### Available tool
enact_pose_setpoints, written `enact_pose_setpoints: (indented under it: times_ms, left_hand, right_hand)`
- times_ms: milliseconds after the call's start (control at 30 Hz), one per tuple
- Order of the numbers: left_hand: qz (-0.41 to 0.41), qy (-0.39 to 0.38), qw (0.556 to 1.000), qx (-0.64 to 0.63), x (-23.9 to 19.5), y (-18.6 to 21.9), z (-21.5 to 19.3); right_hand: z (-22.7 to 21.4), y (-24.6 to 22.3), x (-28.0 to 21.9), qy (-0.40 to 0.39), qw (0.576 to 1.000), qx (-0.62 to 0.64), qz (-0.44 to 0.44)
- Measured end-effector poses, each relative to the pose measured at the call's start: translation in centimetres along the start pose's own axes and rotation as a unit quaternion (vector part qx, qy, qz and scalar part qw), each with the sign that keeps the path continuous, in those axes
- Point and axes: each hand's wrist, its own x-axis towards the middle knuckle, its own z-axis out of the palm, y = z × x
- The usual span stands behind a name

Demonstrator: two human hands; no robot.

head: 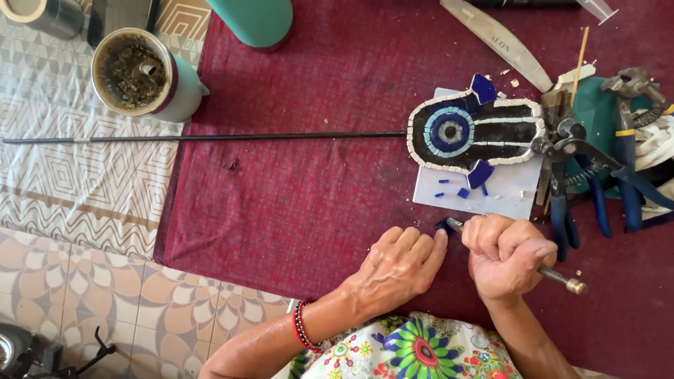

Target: The person cuts and shapes small blue glass pieces using pliers and a hammer, then places them into a hand-shaped mosaic design on a white board. The person repeatedly trims edges and fits pieces into the pattern.

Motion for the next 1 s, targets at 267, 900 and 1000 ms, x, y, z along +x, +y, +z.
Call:
enact_pose_setpoints:
  times_ms: [267, 900, 1000]
  left_hand:
    - [-0.012, -0.01, 1.0, 0.001, -0.1, 0.2, 0.2]
    - [0.0, -0.004, 1.0, 0.028, 0.3, 0.4, -0.3]
    - [-0.009, -0.014, 1.0, 0.003, 0.1, 0.3, 0.2]
  right_hand:
    - [0.0, 0.0, 0.1, -0.016, 1.0, 0.017, 0.009]
    - [-0.3, -0.3, 1.2, -0.123, 0.992, -0.011, -0.015]
    - [-0.3, -0.4, 1.3, -0.12, 0.993, -0.004, -0.006]
